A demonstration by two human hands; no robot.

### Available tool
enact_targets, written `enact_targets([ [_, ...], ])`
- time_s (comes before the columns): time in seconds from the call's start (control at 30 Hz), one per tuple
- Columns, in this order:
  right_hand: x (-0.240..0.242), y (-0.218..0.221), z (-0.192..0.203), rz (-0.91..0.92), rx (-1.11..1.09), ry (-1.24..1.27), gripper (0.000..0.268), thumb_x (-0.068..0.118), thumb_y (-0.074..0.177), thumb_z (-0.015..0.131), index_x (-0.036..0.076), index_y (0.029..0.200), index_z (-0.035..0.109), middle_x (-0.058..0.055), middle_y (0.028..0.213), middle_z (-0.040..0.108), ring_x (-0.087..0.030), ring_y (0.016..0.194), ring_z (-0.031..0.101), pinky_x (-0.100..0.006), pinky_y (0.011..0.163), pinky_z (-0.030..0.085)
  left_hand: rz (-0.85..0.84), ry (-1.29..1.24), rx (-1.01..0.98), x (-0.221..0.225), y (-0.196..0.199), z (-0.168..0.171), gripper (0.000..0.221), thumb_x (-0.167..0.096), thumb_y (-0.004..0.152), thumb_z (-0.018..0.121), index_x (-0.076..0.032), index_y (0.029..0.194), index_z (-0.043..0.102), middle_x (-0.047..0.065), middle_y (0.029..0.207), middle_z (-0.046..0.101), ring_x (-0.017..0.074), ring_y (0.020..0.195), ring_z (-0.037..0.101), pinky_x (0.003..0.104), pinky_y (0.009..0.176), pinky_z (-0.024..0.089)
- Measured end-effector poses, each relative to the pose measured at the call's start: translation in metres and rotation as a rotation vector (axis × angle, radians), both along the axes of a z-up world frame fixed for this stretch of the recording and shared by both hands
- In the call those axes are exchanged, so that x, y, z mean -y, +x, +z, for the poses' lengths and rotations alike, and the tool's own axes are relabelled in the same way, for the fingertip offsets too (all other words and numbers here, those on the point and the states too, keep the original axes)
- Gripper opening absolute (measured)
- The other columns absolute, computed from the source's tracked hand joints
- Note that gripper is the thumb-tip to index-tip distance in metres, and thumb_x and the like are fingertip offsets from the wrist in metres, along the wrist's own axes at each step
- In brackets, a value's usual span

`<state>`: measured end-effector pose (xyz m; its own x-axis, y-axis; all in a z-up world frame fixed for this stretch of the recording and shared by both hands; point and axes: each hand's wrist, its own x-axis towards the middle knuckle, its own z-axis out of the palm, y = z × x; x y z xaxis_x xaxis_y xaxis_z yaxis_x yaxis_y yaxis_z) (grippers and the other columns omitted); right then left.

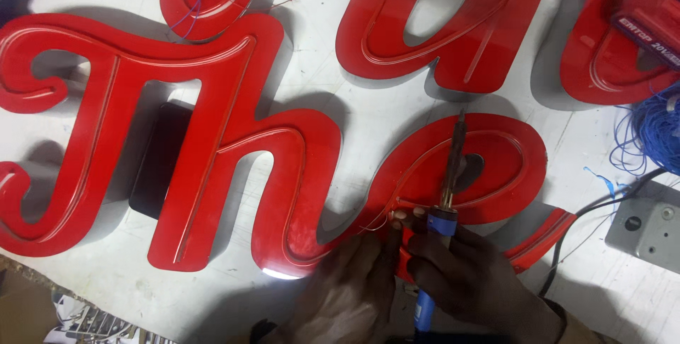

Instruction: The person wires a red neon-style sign by hand, using a soldering iron to join wires inside the letter shapes and manipulating spools of wire.

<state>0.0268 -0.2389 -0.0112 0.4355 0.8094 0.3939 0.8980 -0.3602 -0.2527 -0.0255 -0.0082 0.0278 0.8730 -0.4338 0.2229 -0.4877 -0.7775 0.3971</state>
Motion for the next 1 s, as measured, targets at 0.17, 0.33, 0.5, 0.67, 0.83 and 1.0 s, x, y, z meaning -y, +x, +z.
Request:
enact_targets([
  [0.17, -0.006, 0.005, 0.012, 0.018, -0.063, 0.056, 0.019, 0.000, 0.110, 0.056, 0.003, 0.093, 0.065, -0.016, 0.106, 0.069, -0.038, 0.103, 0.075, -0.048, 0.091, 0.067, -0.031, 0.112, 0.029, 0.001, -0.006, -0.013, 0.051, 0.001, 0.104, 0.057, 0.016, 0.152, 0.065, 0.019, 0.104, 0.066, 0.0313, 0.092, 0.062, 0.040, 0.087, 0.059],
  [0.33, -0.003, 0.002, 0.003, 0.013, -0.039, 0.029, 0.019, -0.001, 0.109, 0.055, 0.006, 0.094, 0.067, -0.015, 0.108, 0.071, -0.039, 0.107, 0.076, -0.047, 0.092, 0.066, -0.005, 0.134, -0.016, 0.003, -0.011, -0.015, 0.064, -0.003, 0.097, 0.059, 0.015, 0.158, 0.059, 0.022, 0.116, 0.068, 0.0332, 0.101, 0.065, 0.040, 0.085, 0.060],
  [0.5, 0.001, 0.000, -0.002, 0.023, -0.092, -0.002, 0.023, 0.004, 0.112, 0.051, 0.007, 0.096, 0.068, -0.015, 0.114, 0.071, -0.042, 0.112, 0.075, -0.051, 0.097, 0.063, -0.017, 0.143, 0.007, 0.004, -0.013, -0.013, 0.065, -0.004, 0.098, 0.056, 0.017, 0.159, 0.057, 0.027, 0.121, 0.071, 0.0347, 0.103, 0.066, 0.041, 0.093, 0.060],
  [0.67, -0.003, 0.003, 0.003, 0.023, -0.040, 0.019, 0.026, -0.002, 0.110, 0.049, 0.006, 0.093, 0.067, -0.015, 0.106, 0.069, -0.033, 0.089, 0.071, -0.043, 0.076, 0.061, -0.040, 0.155, -0.048, 0.007, -0.016, -0.017, 0.065, 0.000, 0.100, 0.054, 0.019, 0.162, 0.052, 0.024, 0.112, 0.068, 0.0358, 0.095, 0.064, 0.043, 0.089, 0.059],
  [0.83, 0.004, -0.002, -0.011, 0.016, -0.057, 0.007, 0.023, -0.003, 0.108, 0.050, 0.007, 0.095, 0.066, -0.014, 0.106, 0.069, -0.035, 0.095, 0.073, -0.047, 0.087, 0.064, -0.020, 0.229, -0.030, 0.008, -0.015, -0.021, 0.068, -0.009, 0.096, 0.057, 0.016, 0.160, 0.057, 0.019, 0.111, 0.068, 0.0324, 0.095, 0.063, 0.039, 0.084, 0.057],
  [1.0, 0.000, 0.000, -0.003, 0.000, -0.056, 0.022, 0.020, -0.008, 0.102, 0.057, 0.008, 0.093, 0.064, -0.011, 0.101, 0.067, -0.030, 0.081, 0.066, -0.040, 0.067, 0.058, 0.008, 0.235, -0.027, 0.009, -0.018, -0.019, 0.070, -0.007, 0.099, 0.055, 0.015, 0.165, 0.051, 0.021, 0.115, 0.071, 0.0313, 0.098, 0.064, 0.039, 0.085, 0.060],
])
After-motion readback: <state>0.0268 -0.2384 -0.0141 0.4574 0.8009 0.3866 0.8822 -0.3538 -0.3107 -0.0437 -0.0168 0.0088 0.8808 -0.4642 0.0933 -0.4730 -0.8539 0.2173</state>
